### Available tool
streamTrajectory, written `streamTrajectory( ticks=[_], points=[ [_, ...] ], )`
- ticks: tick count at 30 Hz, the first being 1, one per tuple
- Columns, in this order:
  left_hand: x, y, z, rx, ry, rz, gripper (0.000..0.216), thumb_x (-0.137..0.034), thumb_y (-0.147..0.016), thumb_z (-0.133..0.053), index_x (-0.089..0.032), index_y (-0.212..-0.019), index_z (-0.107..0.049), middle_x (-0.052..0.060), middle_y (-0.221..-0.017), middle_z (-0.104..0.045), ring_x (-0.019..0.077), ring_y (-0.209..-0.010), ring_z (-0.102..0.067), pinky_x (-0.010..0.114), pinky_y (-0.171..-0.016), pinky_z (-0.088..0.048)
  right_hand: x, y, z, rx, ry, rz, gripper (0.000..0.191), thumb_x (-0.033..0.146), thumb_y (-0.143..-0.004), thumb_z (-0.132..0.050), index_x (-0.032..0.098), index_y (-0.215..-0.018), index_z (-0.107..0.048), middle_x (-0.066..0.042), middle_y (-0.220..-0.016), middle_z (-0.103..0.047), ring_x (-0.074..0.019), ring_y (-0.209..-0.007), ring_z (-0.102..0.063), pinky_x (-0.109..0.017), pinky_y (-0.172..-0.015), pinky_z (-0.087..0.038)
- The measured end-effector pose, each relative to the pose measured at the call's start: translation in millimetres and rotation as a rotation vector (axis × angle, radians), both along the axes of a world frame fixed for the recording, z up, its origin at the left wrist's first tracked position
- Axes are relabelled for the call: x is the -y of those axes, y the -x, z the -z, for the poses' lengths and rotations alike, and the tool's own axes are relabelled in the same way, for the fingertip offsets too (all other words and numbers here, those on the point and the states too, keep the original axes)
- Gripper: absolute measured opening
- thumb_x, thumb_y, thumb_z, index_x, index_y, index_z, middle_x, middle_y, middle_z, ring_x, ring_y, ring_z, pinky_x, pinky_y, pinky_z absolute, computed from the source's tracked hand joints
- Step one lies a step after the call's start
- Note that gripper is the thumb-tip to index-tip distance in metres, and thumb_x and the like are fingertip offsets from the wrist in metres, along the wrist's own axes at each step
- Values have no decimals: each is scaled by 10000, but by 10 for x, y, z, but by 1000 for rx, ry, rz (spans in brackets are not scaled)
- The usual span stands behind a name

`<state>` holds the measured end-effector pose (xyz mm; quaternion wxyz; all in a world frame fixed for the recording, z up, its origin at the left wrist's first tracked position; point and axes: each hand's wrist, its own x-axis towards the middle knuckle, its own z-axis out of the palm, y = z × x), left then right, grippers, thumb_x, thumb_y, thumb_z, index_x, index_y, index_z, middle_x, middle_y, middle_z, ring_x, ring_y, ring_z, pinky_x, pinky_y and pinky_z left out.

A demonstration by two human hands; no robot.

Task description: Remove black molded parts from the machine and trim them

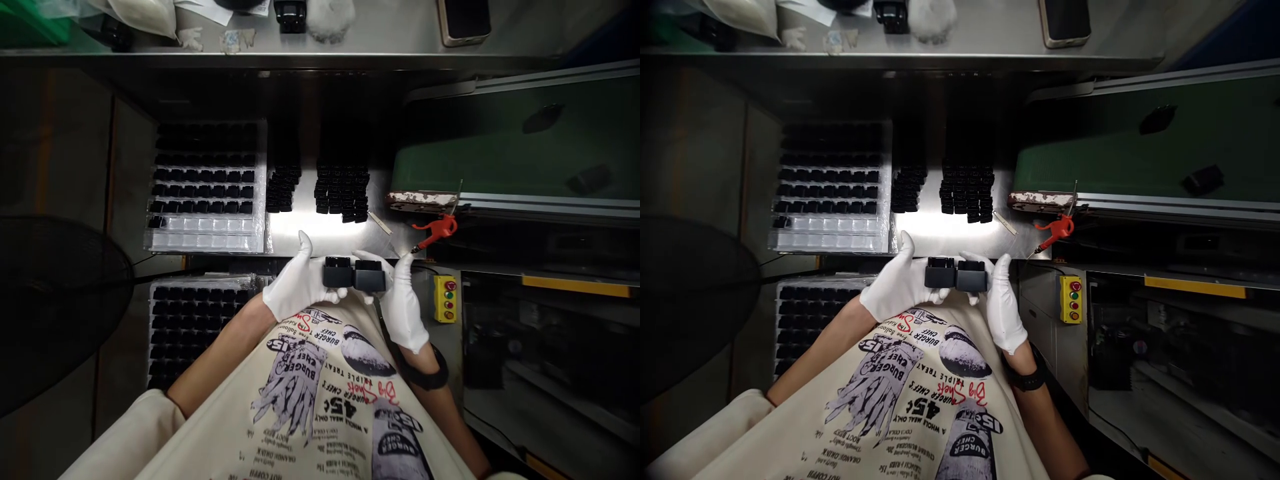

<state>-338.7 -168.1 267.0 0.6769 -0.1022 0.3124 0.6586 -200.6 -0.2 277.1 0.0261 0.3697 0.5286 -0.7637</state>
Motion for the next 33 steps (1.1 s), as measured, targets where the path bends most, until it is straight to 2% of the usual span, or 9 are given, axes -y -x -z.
streamTrajectory(
  ticks=[5,10,14,17,20,23,27,30,33],
  points=[
    [6,-48,15,-82,-92,12,1160,-1005,-966,-186,-107,-1445,-743,227,-1109,-789,264,-921,-670,388,-817,-525,10,-36,37,-28,-21,13,878,941,-1060,-283,305,-1320,-830,-62,-1151,-819,-255,-908,-728,-404,-733,-605],
    [-16,-91,6,-142,-82,10,1110,-1001,-975,-252,-132,-1444,-759,175,-981,-768,239,-846,-642,361,-766,-495,0,-79,70,-59,-61,18,842,904,-1085,-300,301,-1361,-818,-63,-1236,-809,-208,-817,-681,-359,-655,-557],
    [-50,-112,-60,-183,-79,11,1075,-993,-980,-305,-135,-1436,-766,175,-1029,-770,210,-812,-635,327,-716,-474,-15,-90,63,-62,-81,10,804,873,-1104,-307,305,-1337,-826,-69,-1301,-796,-218,-896,-707,-350,-676,-567],
    [-75,-124,-135,-241,-53,18,970,-936,-1019,-398,-139,-1428,-770,142,-964,-750,194,-773,-632,325,-717,-480,-19,-97,43,-74,-131,-4,774,856,-1116,-302,324,-1321,-826,-64,-1332,-790,-236,-1003,-742,-346,-707,-589],
    [-89,-138,-194,-332,-17,10,760,-778,-1084,-534,-149,-1439,-769,95,-874,-716,176,-738,-611,323,-745,-492,-25,-112,17,-82,-200,-18,737,830,-1131,-304,336,-1315,-819,-57,-1349,-787,-263,-1149,-752,-373,-803,-630],
    [-92,-150,-205,-392,-8,6,585,-613,-1099,-643,-157,-1444,-764,80,-870,-714,170,-755,-618,310,-760,-496,-44,-117,-11,-106,-253,-44,670,777,-1156,-327,341,-1344,-800,-50,-1403,-772,-275,-1277,-725,-450,-1008,-638],
    [-101,-161,-177,-346,-28,-21,590,-628,-1122,-580,-151,-1406,-779,86,-900,-707,173,-775,-631,304,-756,-519,-71,-88,-21,-109,-388,-122,469,636,-1077,-700,335,-1435,-735,-46,-1502,-721,-293,-1447,-626,-543,-1289,-482],
    [-114,-167,-165,-292,-36,-29,602,-653,-1115,-583,-148,-1373,-786,99,-975,-717,159,-792,-638,282,-744,-526,-72,-83,-19,-61,-376,-149,557,567,-1016,-797,326,-1506,-684,-69,-1476,-720,-305,-1311,-682,-551,-1184,-568],
    [-118,-165,-172,-253,-13,-43,601,-662,-1103,-606,-137,-1330,-790,105,-1004,-719,148,-794,-636,257,-720,-518,-65,-116,-42,-29,-281,-176,605,547,-1063,-701,347,-1625,-598,-58,-1287,-758,-259,-997,-717,-484,-933,-655]
  ],
)
